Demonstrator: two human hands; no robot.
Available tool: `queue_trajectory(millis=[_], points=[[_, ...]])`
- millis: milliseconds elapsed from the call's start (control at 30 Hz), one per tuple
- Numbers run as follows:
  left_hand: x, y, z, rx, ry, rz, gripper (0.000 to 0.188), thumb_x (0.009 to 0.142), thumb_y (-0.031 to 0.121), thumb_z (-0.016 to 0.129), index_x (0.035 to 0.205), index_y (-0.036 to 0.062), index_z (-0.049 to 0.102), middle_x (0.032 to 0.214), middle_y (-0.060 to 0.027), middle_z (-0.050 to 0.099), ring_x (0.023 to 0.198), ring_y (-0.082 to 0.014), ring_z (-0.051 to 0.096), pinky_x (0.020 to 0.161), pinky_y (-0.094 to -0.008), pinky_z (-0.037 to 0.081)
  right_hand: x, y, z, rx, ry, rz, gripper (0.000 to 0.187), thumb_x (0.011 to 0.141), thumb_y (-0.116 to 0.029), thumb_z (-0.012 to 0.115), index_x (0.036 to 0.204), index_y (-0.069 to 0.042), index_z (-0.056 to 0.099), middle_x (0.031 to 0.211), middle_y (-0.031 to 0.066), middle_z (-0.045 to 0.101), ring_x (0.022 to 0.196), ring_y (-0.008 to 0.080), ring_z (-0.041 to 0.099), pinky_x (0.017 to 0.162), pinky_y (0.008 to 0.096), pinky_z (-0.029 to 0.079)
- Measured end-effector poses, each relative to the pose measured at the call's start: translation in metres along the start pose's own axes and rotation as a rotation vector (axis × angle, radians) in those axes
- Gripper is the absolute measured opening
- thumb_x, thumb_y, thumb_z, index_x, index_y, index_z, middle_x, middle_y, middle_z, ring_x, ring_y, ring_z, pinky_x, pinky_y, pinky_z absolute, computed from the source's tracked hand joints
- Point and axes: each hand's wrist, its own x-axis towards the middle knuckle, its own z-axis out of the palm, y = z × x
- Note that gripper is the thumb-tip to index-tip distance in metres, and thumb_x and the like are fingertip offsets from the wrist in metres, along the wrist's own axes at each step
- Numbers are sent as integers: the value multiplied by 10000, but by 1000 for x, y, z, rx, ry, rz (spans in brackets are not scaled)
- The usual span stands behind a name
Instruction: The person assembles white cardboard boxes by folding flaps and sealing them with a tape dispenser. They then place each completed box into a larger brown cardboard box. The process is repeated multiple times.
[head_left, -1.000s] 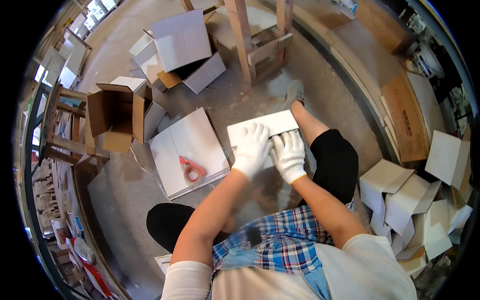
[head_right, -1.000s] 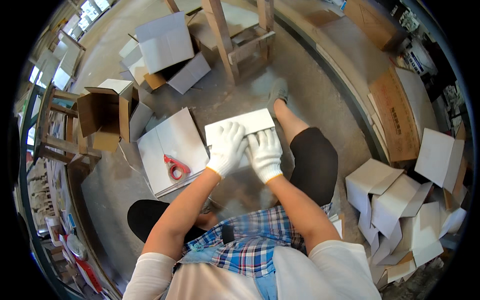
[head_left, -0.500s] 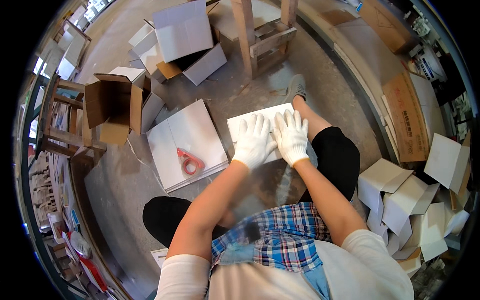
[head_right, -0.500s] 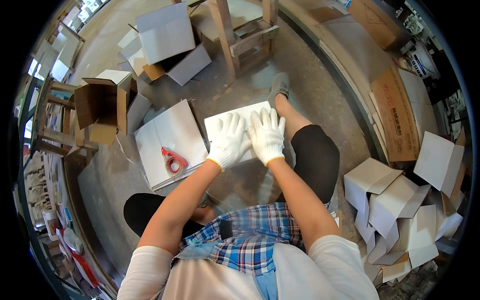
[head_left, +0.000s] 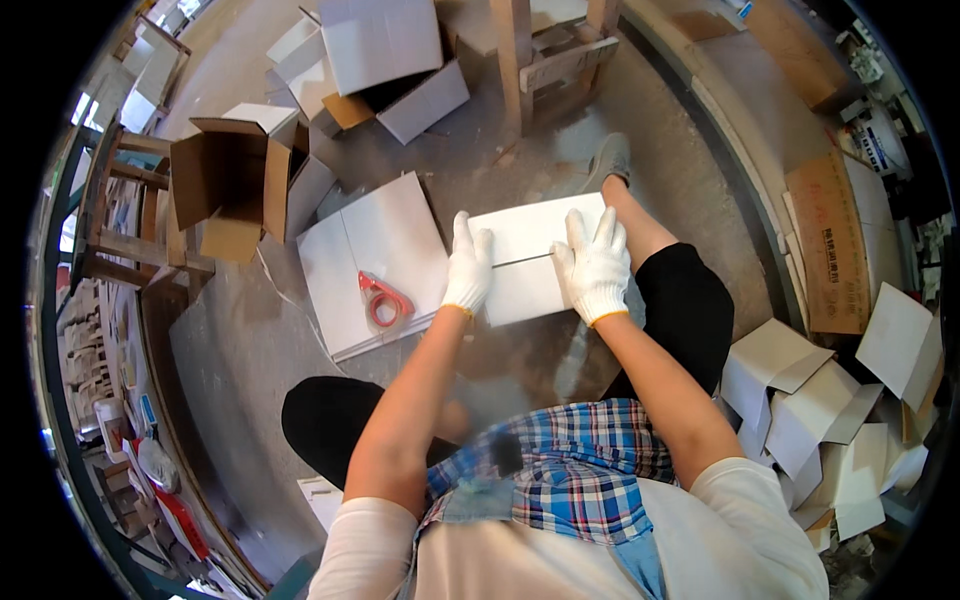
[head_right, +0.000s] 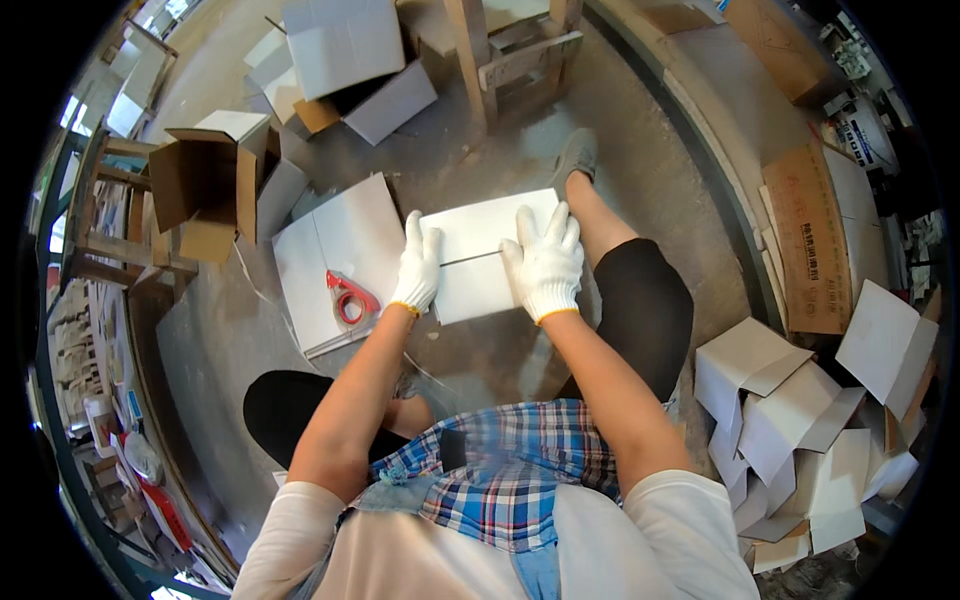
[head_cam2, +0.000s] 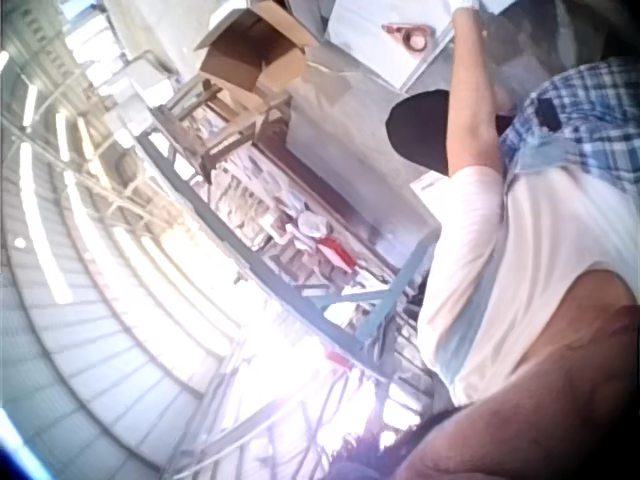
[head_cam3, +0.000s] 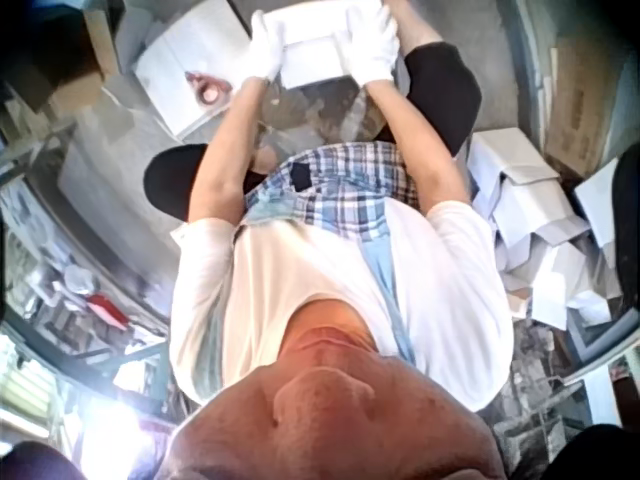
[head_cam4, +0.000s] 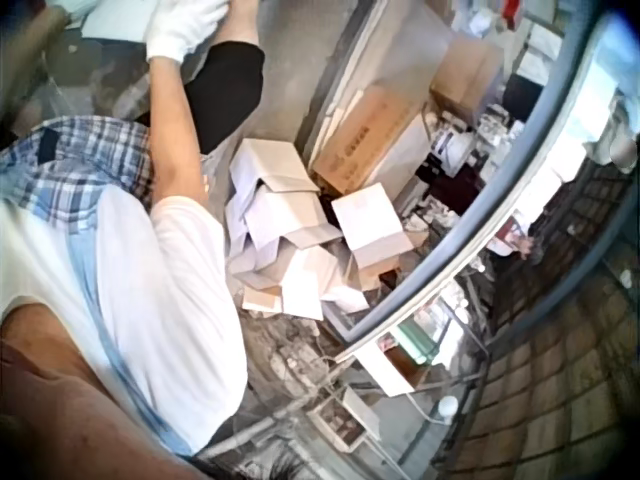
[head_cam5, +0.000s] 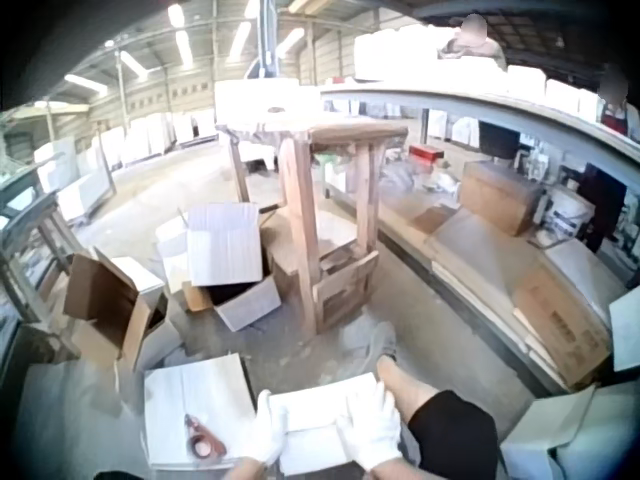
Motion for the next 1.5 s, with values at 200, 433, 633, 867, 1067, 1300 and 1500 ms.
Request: queue_trajectory(millis=[200,433,633,867,1067,1300,1500], points=[[3,14,1,468,20,-117,705,1014,441,468,1528,25,225,1369,-296,545,1169,-453,606,986,-516,474,8,-13,-9,-43,-63,-24,513,923,-433,597,1390,-237,517,1486,264,377,1266,451,426,992,545,428],[19,-51,-32,30,459,63,620,1002,490,481,1381,0,502,1300,-310,600,1210,-449,589,1022,-516,452,5,-14,3,-80,-30,-85,551,939,-437,586,1448,-246,502,1514,278,364,1245,445,459,999,525,447],[25,-156,-58,702,429,-664,691,904,545,627,1324,2,547,1211,-236,670,1127,-387,662,978,-484,512,7,-7,5,-87,-28,-94,545,939,-426,581,1443,-233,503,1505,277,372,1241,443,457,997,518,444],[37,-275,-74,642,203,-859,612,909,450,665,1361,62,528,1262,-139,678,1065,-295,701,944,-417,528,11,-11,-9,-18,-24,-104,531,906,-408,615,1388,-200,532,1444,285,402,1188,456,471,954,528,452],[64,-221,-87,-387,576,-906,328,832,121,676,1147,31,673,1136,-160,706,1019,-307,695,851,-428,571,14,-4,-8,70,41,-201,499,889,-390,646,1345,-205,562,1404,247,443,1156,450,484,924,529,464],[67,-52,-144,-252,370,-375,256,792,130,700,940,-79,702,863,-150,706,746,-237,662,692,-340,537,47,4,4,195,82,-386,424,870,-394,669,1246,-211,603,1294,193,499,1084,401,501,888,513,467],[12,77,-117,-676,44,-242,347,921,282,676,1045,-40,707,877,-134,707,741,-189,680,587,-318,550,43,7,0,213,20,-356,381,886,-378,651,1224,-211,598,1297,166,501,1091,392,501,875,497,464]])
